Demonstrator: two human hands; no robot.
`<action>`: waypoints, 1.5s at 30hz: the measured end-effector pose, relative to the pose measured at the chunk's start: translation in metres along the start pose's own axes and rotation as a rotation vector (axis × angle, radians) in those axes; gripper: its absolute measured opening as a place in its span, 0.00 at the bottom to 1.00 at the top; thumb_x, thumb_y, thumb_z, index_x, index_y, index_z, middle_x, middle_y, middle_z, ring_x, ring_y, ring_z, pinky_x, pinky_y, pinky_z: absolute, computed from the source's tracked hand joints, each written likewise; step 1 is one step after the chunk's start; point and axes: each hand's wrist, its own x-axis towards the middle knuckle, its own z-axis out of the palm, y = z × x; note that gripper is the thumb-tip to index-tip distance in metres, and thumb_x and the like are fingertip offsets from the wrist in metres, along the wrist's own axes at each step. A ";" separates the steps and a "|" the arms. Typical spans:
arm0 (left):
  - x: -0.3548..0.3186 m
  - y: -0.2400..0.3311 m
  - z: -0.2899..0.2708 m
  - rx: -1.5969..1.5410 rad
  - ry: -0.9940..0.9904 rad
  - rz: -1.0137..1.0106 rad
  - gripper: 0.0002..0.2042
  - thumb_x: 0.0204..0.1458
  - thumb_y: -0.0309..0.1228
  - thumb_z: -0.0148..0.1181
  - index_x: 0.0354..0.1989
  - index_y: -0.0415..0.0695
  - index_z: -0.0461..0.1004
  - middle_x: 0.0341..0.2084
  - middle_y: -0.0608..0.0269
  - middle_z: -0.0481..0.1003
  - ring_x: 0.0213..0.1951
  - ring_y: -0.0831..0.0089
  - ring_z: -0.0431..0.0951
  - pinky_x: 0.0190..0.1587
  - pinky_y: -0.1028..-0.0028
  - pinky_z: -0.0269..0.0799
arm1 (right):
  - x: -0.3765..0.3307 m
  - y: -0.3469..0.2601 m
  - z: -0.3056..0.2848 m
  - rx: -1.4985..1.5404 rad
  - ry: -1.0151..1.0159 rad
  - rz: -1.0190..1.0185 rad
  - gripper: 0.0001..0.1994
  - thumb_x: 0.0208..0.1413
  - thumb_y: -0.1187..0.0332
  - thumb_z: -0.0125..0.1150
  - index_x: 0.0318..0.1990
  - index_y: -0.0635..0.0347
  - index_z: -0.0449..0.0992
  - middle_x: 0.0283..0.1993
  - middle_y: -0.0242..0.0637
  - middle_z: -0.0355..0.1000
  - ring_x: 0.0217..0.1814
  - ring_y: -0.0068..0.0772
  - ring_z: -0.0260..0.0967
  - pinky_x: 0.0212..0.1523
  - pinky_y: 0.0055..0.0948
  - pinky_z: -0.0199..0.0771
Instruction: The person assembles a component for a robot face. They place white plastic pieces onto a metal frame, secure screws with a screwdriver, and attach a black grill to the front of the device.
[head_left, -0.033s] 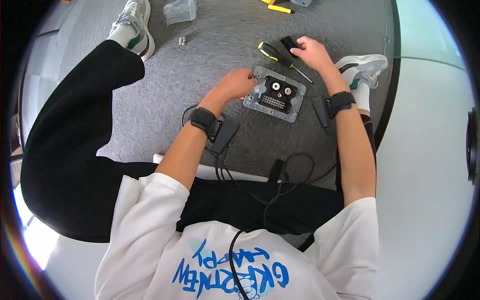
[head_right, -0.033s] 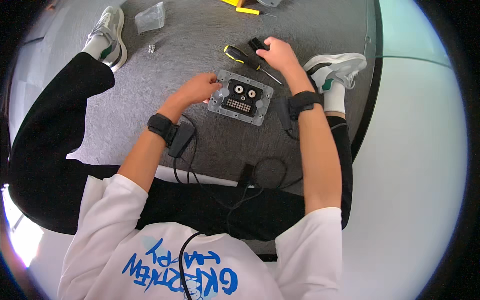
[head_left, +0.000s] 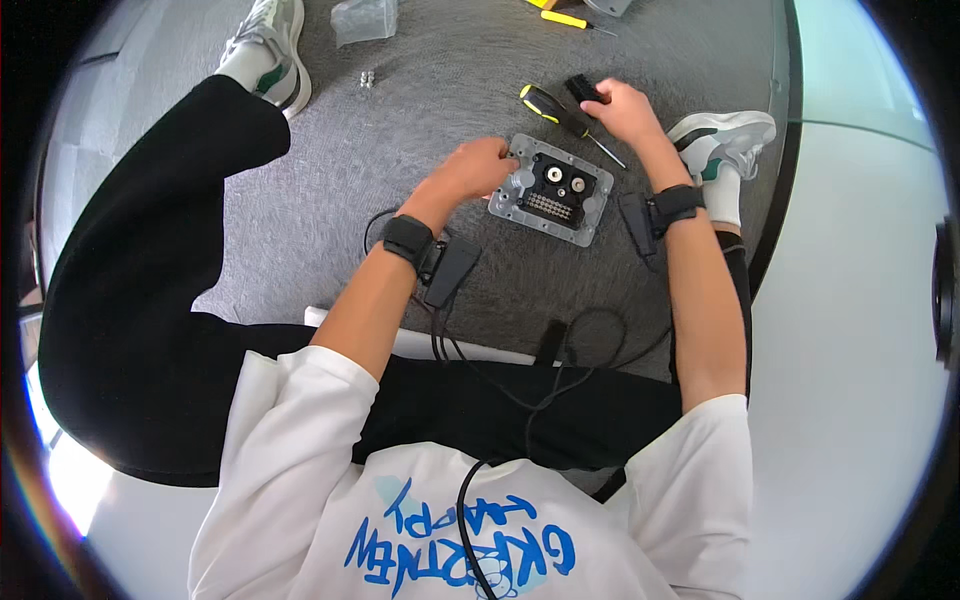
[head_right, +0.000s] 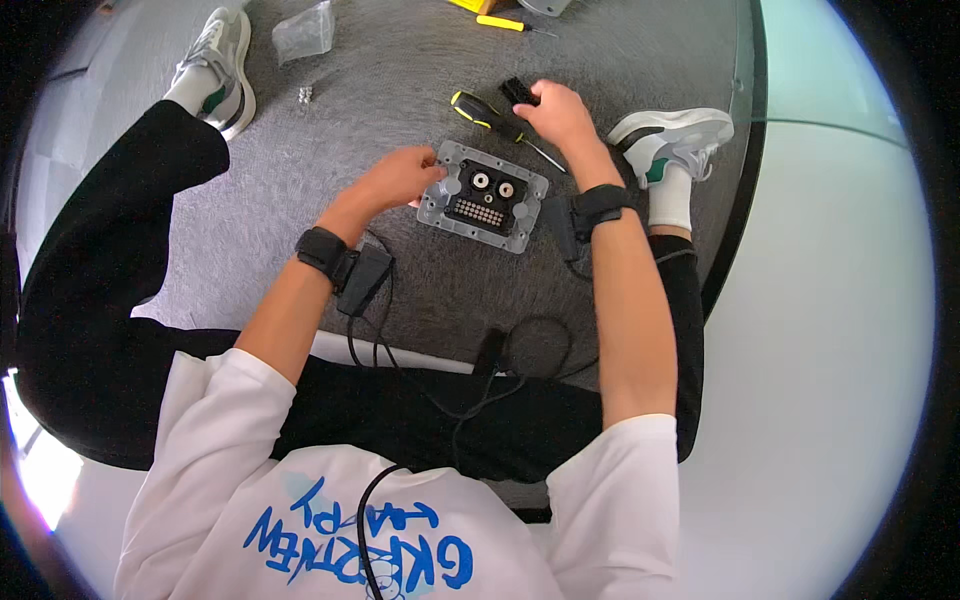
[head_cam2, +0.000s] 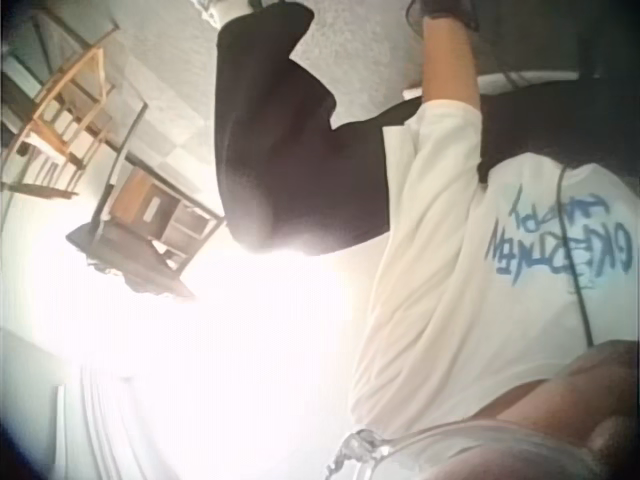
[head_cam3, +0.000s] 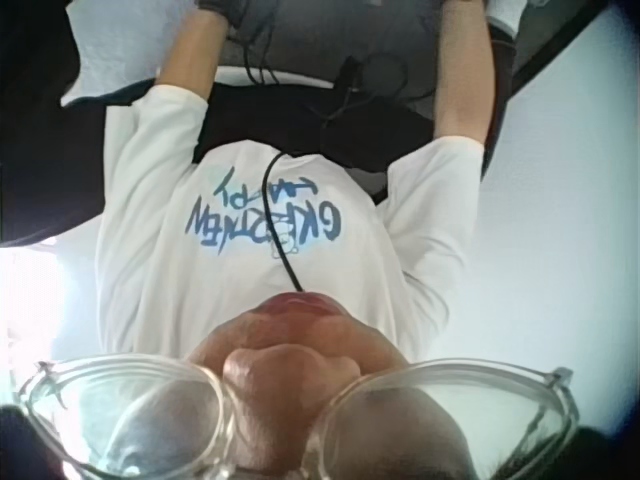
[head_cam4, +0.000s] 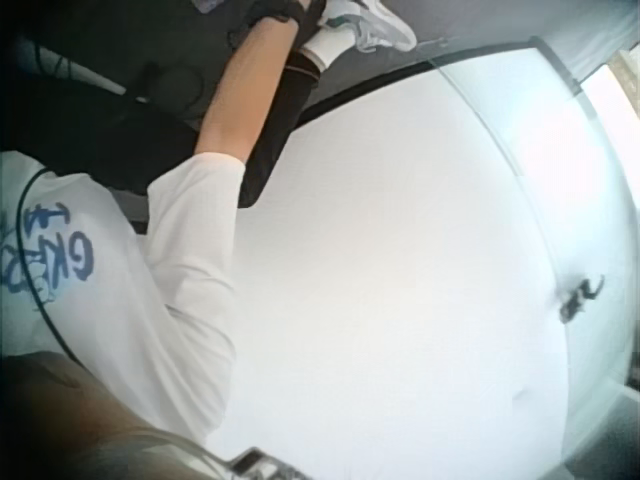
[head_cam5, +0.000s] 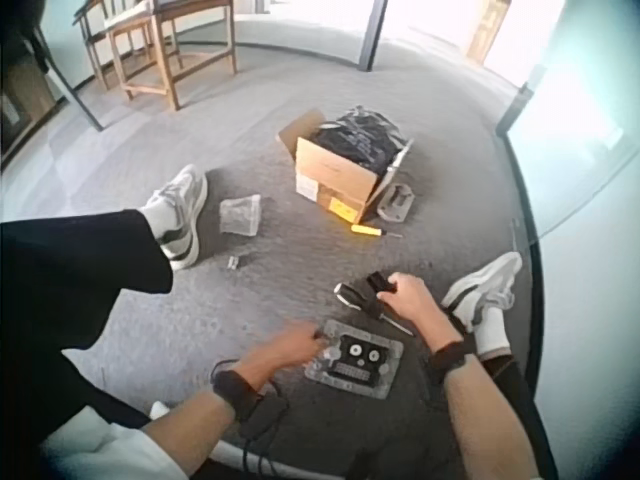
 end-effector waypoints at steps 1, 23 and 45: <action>-0.002 0.001 -0.001 -0.027 0.005 -0.033 0.17 0.61 0.41 0.59 0.41 0.35 0.77 0.28 0.52 0.79 0.29 0.63 0.83 0.33 0.63 0.79 | 0.002 -0.004 0.004 -0.010 -0.016 -0.012 0.23 0.54 0.55 0.72 0.51 0.62 0.79 0.52 0.51 0.80 0.56 0.55 0.76 0.55 0.44 0.77; 0.006 0.009 -0.045 0.532 0.310 0.167 0.18 0.60 0.43 0.57 0.50 0.43 0.80 0.41 0.49 0.83 0.43 0.55 0.84 0.48 0.59 0.79 | -0.186 -0.047 -0.061 1.061 -0.280 0.195 0.20 0.75 0.54 0.47 0.54 0.61 0.78 0.35 0.32 0.73 0.32 0.18 0.66 0.35 0.21 0.70; -0.050 0.051 0.003 0.394 -0.663 -0.088 0.15 0.57 0.36 0.65 0.46 0.36 0.80 0.36 0.53 0.82 0.36 0.65 0.84 0.40 0.68 0.85 | -0.219 -0.087 0.045 0.977 0.007 0.383 0.11 0.67 0.64 0.57 0.43 0.64 0.72 0.33 0.39 0.77 0.30 0.32 0.77 0.33 0.32 0.76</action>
